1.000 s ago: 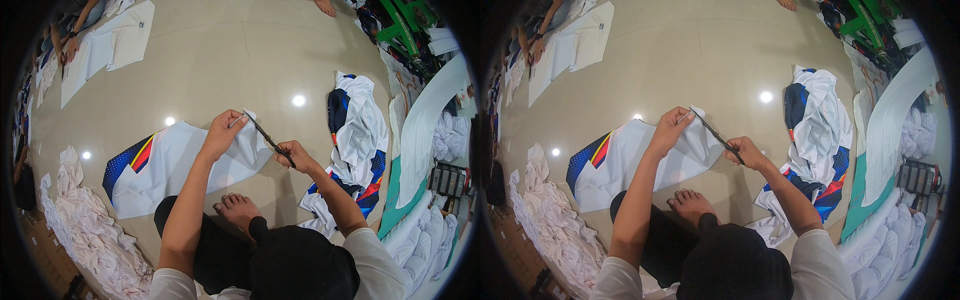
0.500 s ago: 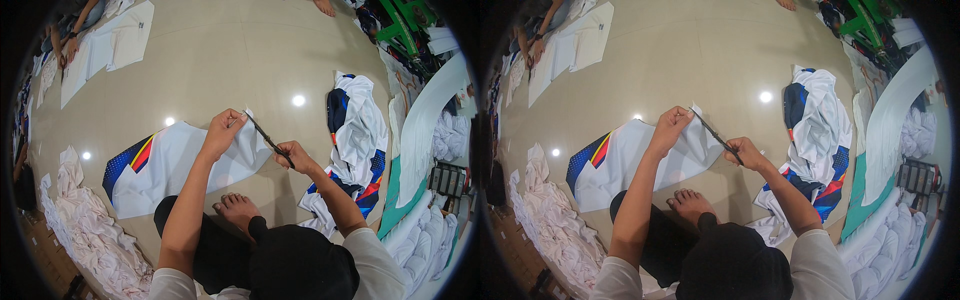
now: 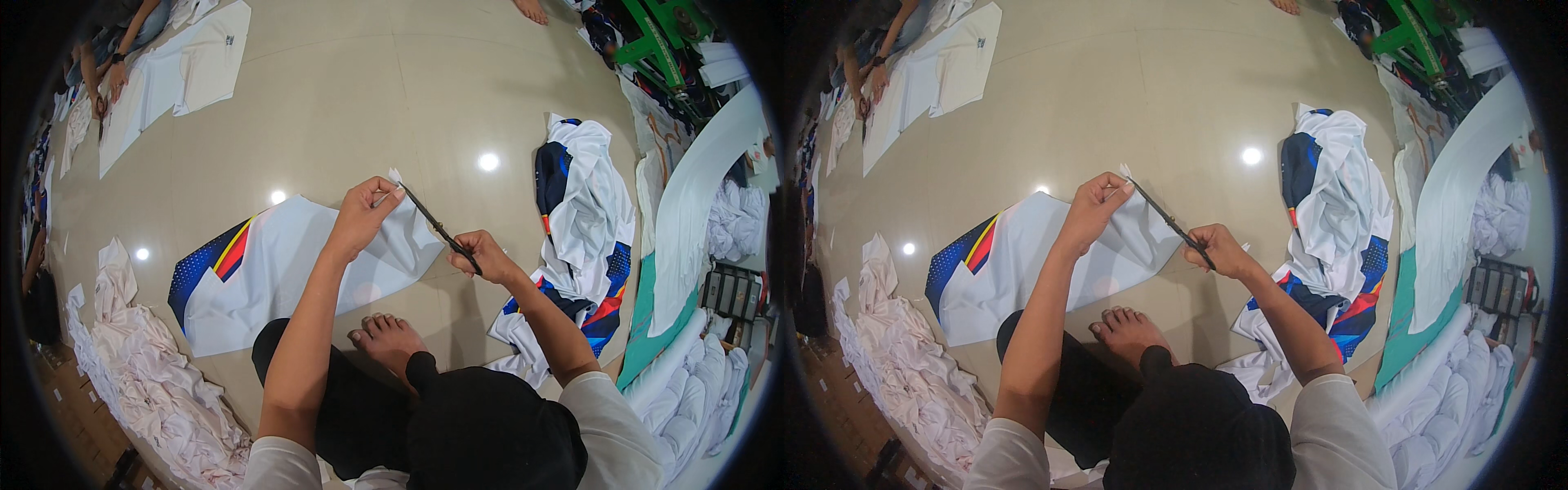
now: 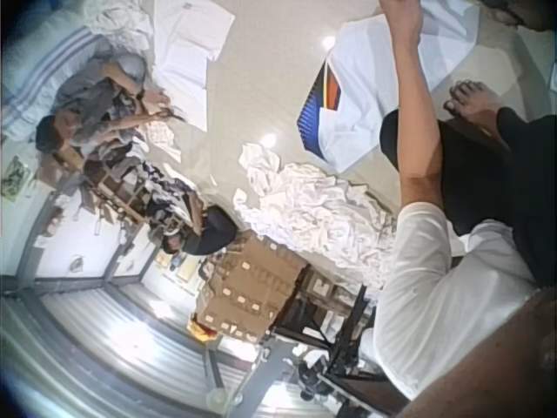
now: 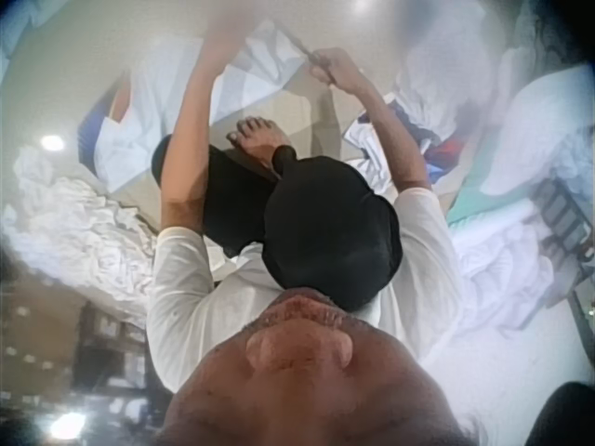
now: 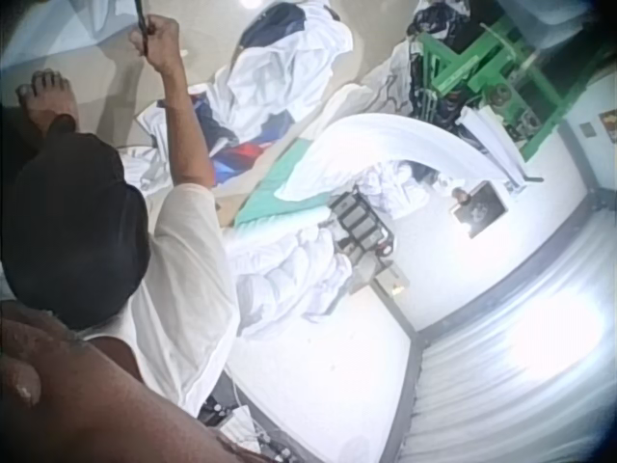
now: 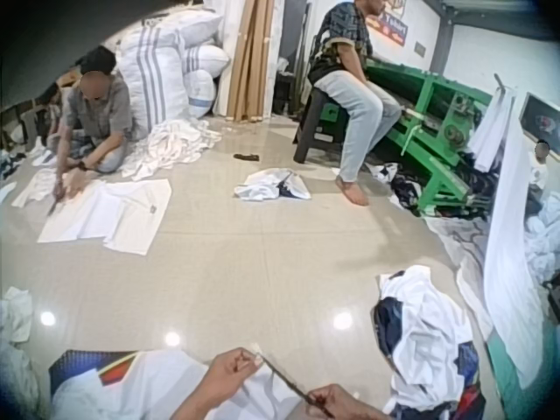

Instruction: The person sits on the floor and uses scissors to cut a large piece of white fabric with a blue and red patterned section. They align the fabric, cut along the patterned edge, and then trim the remaining white portion into a specific shape.

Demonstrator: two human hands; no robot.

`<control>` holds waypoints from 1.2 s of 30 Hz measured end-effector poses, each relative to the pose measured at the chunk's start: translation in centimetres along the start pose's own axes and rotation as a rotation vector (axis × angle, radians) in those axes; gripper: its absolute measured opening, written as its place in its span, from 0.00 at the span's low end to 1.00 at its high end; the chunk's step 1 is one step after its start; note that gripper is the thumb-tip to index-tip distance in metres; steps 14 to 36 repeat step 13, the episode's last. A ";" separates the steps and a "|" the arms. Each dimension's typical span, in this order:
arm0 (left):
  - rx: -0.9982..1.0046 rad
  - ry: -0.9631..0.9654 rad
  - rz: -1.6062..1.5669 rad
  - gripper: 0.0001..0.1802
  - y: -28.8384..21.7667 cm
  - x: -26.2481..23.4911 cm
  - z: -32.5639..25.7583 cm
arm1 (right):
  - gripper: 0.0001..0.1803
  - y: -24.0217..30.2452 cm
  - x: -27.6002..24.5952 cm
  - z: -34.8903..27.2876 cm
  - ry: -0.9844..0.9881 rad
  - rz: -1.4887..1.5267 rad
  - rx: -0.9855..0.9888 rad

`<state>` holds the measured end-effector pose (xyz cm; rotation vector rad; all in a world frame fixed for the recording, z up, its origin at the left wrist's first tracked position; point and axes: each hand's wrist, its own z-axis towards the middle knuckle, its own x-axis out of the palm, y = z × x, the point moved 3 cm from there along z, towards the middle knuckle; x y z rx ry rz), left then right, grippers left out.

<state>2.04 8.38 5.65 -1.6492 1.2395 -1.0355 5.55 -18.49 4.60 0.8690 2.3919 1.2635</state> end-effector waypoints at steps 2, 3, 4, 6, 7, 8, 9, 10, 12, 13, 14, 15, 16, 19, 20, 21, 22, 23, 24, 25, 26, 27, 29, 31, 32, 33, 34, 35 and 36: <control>-0.034 0.002 0.008 0.11 0.0 -0.1 -0.1 | 0.05 0.2 0.1 -0.1 -0.015 -0.001 0.007; -0.050 0.004 0.012 0.11 0.1 -0.2 -0.1 | 0.05 0.2 0.1 -0.1 -0.024 -0.002 0.010; -0.044 0.006 0.010 0.11 0.1 -0.1 -0.1 | 0.04 0.2 0.1 -0.1 -0.021 0.009 0.012; -0.031 0.009 0.006 0.11 0.0 -0.1 0.0 | 0.04 0.0 0.0 -0.1 -0.016 0.034 0.015; -0.031 0.007 0.003 0.11 0.0 0.0 0.0 | 0.04 -0.1 0.0 0.0 -0.013 0.039 0.015; -0.031 0.005 0.000 0.11 0.0 0.0 0.0 | 0.03 -0.2 -0.1 0.0 -0.011 0.045 0.015; -0.032 0.002 -0.002 0.11 0.0 0.0 0.0 | 0.03 -0.2 -0.1 0.0 -0.008 0.050 0.015; -0.034 0.006 0.004 0.11 0.0 0.0 0.0 | 0.03 -0.2 -0.2 -0.1 0.000 0.059 0.009; -0.040 0.012 0.016 0.11 0.1 0.0 0.0 | 0.03 -0.2 -0.2 -0.1 0.016 0.077 -0.003; -0.052 0.015 0.023 0.11 0.2 -0.1 0.0 | 0.02 -0.2 -0.3 -0.1 0.006 0.070 0.005; -0.052 0.015 0.023 0.11 0.2 -0.1 0.0 | 0.02 -0.2 -0.3 -0.1 0.006 0.070 0.005; -0.052 0.015 0.023 0.11 0.2 -0.1 0.0 | 0.02 -0.2 -0.3 -0.1 0.006 0.070 0.005; -0.052 0.015 0.023 0.11 0.2 -0.1 0.0 | 0.02 -0.2 -0.3 -0.1 0.006 0.070 0.005; -0.052 0.015 0.023 0.11 0.2 -0.1 0.0 | 0.02 -0.2 -0.3 -0.1 0.006 0.070 0.005; -0.052 0.015 0.023 0.11 0.2 -0.1 0.0 | 0.02 -0.2 -0.3 -0.1 0.006 0.070 0.005; -0.052 0.015 0.023 0.11 0.2 -0.1 0.0 | 0.02 -0.2 -0.3 -0.1 0.006 0.070 0.005; -0.052 0.015 0.023 0.11 0.2 -0.1 0.0 | 0.02 -0.2 -0.3 -0.1 0.006 0.070 0.005; -0.052 0.015 0.023 0.11 0.2 -0.1 0.0 | 0.02 -0.2 -0.3 -0.1 0.006 0.070 0.005; -0.052 0.015 0.023 0.11 0.2 -0.1 0.0 | 0.02 -0.2 -0.3 -0.1 0.006 0.070 0.005; -0.052 0.015 0.023 0.11 0.2 -0.1 0.0 | 0.02 -0.2 -0.3 -0.1 0.006 0.070 0.005; -0.052 0.015 0.023 0.11 0.2 -0.1 0.0 | 0.02 -0.2 -0.3 -0.1 0.006 0.070 0.005; -0.052 0.015 0.023 0.11 0.2 -0.1 0.0 | 0.02 -0.2 -0.3 -0.1 0.006 0.070 0.005; -0.052 0.015 0.023 0.11 0.2 -0.1 0.0 | 0.02 -0.2 -0.3 -0.1 0.006 0.070 0.005; -0.052 0.015 0.023 0.11 0.2 -0.1 0.0 | 0.02 -0.2 -0.3 -0.1 0.006 0.070 0.005; -0.052 0.015 0.023 0.11 0.2 -0.1 0.0 | 0.02 -0.2 -0.3 -0.1 0.006 0.070 0.005; -0.052 0.015 0.023 0.11 0.2 -0.1 0.0 | 0.02 -0.2 -0.3 -0.1 0.006 0.070 0.005; -0.052 0.015 0.023 0.11 0.2 -0.1 0.0 | 0.02 -0.2 -0.3 -0.1 0.006 0.070 0.005; -0.052 0.015 0.023 0.11 0.2 -0.1 0.0 | 0.02 -0.2 -0.3 -0.1 0.006 0.070 0.005; -0.052 0.015 0.023 0.11 0.2 -0.1 0.0 | 0.02 -0.2 -0.3 -0.1 0.006 0.070 0.005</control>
